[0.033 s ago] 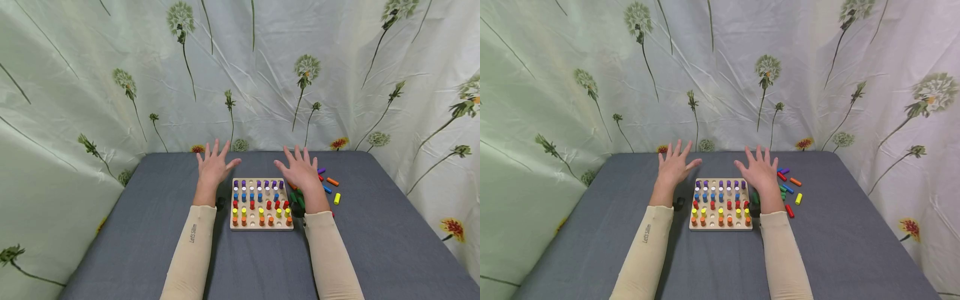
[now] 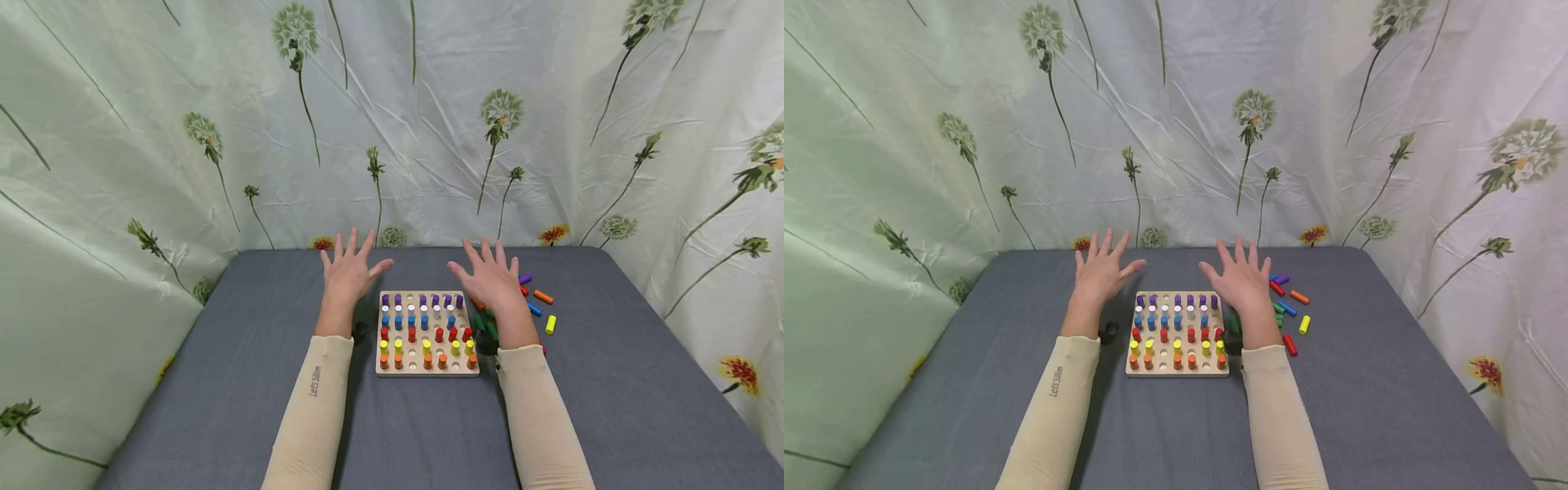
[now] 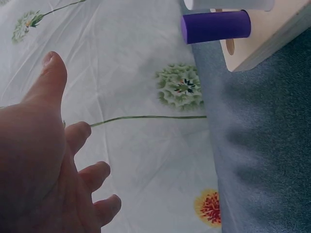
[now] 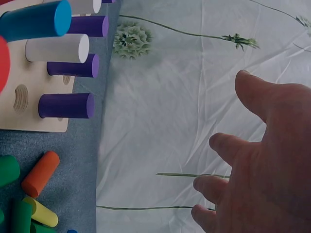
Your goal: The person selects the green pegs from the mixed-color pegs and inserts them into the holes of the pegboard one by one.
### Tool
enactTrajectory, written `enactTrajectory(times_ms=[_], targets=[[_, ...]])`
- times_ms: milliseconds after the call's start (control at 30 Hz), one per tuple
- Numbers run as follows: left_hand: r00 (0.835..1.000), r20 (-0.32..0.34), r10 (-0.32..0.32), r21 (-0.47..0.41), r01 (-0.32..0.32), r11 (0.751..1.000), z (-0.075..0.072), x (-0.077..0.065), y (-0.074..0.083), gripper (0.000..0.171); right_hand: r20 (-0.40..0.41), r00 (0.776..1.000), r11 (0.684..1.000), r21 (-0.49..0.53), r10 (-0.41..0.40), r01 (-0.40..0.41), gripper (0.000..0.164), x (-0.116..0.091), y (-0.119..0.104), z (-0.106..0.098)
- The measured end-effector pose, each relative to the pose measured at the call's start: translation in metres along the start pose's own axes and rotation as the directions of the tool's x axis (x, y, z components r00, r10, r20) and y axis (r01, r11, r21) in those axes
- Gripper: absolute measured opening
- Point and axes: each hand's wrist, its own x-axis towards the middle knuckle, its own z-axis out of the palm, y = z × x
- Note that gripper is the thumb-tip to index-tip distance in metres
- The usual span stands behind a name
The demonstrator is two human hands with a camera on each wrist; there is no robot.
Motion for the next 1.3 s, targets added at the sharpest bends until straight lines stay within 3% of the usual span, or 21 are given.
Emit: enactTrajectory(times_ms=[433, 700, 867, 1033, 1167, 1300], targets=[[0.999, 0.015, 0.038, 0.016, -0.038, 0.999, -0.004, -0.006, 0.004, 0.09, 0.0, 1.0, 1.0, 0.029, -0.003, 0.003, 0.079, -0.005, 0.007, -0.004], [0.996, 0.025, 0.086, -0.056, -0.084, 0.995, -0.018, -0.011, -0.001, 0.089, -0.008, 1.0, 0.999, 0.045, 0.004, -0.004, 0.079, -0.004, 0.01, -0.009], [0.985, 0.078, 0.153, -0.15, -0.141, 0.979, -0.03, -0.017, -0.011, 0.091, 0.001, 1.0, 0.999, 0.048, 0.02, -0.02, 0.08, -0.005, 0.01, -0.011], [0.971, 0.094, 0.221, -0.131, -0.208, 0.969, -0.039, -0.023, -0.022, 0.092, -0.009, 1.0, 0.998, 0.06, 0.004, -0.003, 0.08, -0.004, 0.011, -0.015], [0.954, 0.096, 0.284, -0.145, -0.269, 0.952, -0.035, -0.029, -0.032, 0.096, -0.033, 0.999, 0.997, 0.077, -0.001, 0.004, 0.08, -0.006, 0.014, -0.019], [0.946, 0.137, 0.294, -0.14, -0.275, 0.951, -0.026, -0.04, -0.041, 0.104, -0.041, 0.999, 0.996, 0.09, -0.011, 0.015, 0.08, -0.008, 0.018, -0.023]])
